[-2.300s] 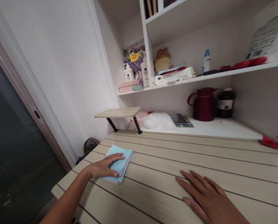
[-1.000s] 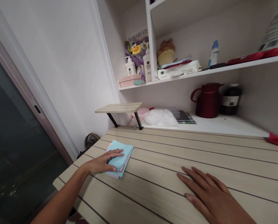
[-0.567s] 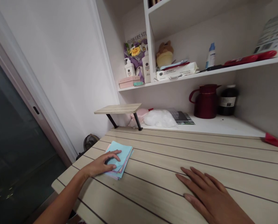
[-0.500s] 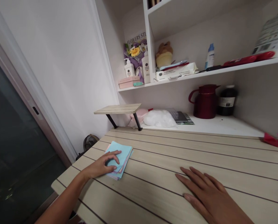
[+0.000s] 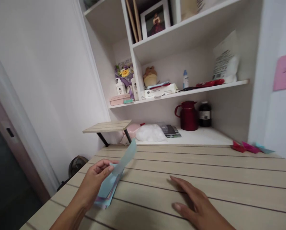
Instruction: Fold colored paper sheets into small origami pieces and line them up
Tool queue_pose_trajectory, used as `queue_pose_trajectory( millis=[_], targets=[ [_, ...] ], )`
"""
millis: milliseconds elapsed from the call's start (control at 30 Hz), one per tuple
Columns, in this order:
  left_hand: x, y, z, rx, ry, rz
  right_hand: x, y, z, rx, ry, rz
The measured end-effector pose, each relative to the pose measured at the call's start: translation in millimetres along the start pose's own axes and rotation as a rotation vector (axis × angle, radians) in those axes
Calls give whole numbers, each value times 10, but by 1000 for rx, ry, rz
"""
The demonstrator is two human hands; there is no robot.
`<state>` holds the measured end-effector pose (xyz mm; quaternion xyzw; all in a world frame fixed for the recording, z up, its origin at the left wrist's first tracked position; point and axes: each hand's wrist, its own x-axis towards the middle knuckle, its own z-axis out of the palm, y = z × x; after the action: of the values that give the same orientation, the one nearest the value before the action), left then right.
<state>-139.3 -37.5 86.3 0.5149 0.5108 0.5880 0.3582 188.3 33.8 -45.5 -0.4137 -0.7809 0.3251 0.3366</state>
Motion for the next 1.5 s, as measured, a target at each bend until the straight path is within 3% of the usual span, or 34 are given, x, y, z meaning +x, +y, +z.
queue_pose_trajectory(
  millis=[100,233,333,433,767,967,1033,1167,1233,1367,1500],
  targets=[
    [27,-2,516,-333,-174,-124,11,-80,-114,403,3,15],
    [77,-262,1127,-499,-386,-394,14,-146,-344,743,28,60],
    [123,-501,1430,-520,-461,-530,4,-163,-499,888,3,86],
    [172,-678,1595,-509,-478,-587,6,-154,-581,932,23,134],
    [186,-952,1783,-588,-481,-533,-6,-246,-559,800,83,238],
    [112,-987,1846,-570,-468,-479,11,-125,-430,734,87,258],
    [116,-1005,1838,-531,-426,-447,24,-106,-420,732,122,277],
    [211,-1088,1714,-445,-202,-393,37,-131,-480,839,247,261],
    [267,-1144,1646,-388,-166,-372,34,-142,-519,894,322,254],
    [271,-1221,1643,-317,-298,-294,23,-149,-545,903,405,244],
    [149,-1170,1713,-319,-441,-208,13,-188,-505,867,410,181]
  ],
)
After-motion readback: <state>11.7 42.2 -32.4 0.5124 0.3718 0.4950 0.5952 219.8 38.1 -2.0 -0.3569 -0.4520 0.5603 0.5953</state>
